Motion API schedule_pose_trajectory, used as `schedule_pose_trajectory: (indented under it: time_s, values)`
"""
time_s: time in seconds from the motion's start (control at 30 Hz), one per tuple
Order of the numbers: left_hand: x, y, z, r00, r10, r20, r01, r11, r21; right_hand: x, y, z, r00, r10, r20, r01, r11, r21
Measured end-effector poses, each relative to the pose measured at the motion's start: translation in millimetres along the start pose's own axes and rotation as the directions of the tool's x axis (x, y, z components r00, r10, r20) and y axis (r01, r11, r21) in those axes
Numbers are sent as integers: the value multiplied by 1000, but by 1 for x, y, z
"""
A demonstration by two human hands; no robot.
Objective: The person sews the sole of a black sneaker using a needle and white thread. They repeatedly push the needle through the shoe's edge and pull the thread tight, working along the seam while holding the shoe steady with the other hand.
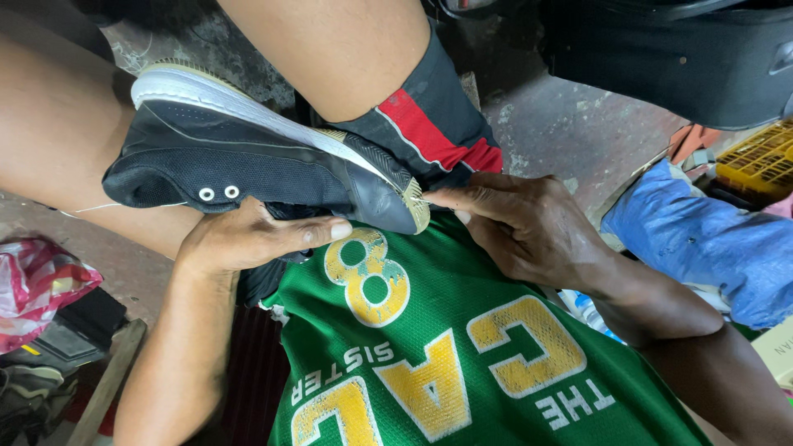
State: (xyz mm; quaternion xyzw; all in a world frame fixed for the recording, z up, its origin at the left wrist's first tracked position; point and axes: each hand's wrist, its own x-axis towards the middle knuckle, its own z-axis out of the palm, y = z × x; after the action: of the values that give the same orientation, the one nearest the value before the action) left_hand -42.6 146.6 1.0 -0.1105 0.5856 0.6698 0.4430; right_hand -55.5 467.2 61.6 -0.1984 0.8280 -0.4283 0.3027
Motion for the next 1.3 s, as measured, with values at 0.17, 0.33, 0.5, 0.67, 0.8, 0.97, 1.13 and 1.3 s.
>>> schedule_pose_trajectory:
  time_s: [0.17,0.33,0.5,0.67,0.8,0.97,1.13,1.3]
  values:
    - [3,5,2,971,-227,-69,232,970,74,4,-4,-4,999,5,33,0,991,-132]
    - [4,5,1,985,-151,-84,152,988,7,5,-16,-8,997,-59,59,78,910,-406]
    - [8,-4,-7,975,-220,-30,217,973,-85,11,-26,-13,984,43,172,48,871,-490]
    - [8,-13,-8,955,-285,-84,277,956,-90,18,-21,-23,971,20,237,85,900,-427]
    - [9,-16,-8,975,-213,-69,196,960,-199,22,-9,-25,976,-26,217,105,927,-361]
    - [11,-17,-6,974,-218,-56,205,963,-172,22,0,-27,977,-29,210,92,951,-297]
    - [8,-24,-11,949,-313,-42,308,947,-90,18,-8,-23,980,1,201,75,925,-373]
    - [14,-39,-15,962,-267,52,272,955,-118,20,-24,-10,972,-23,232,166,768,-619]
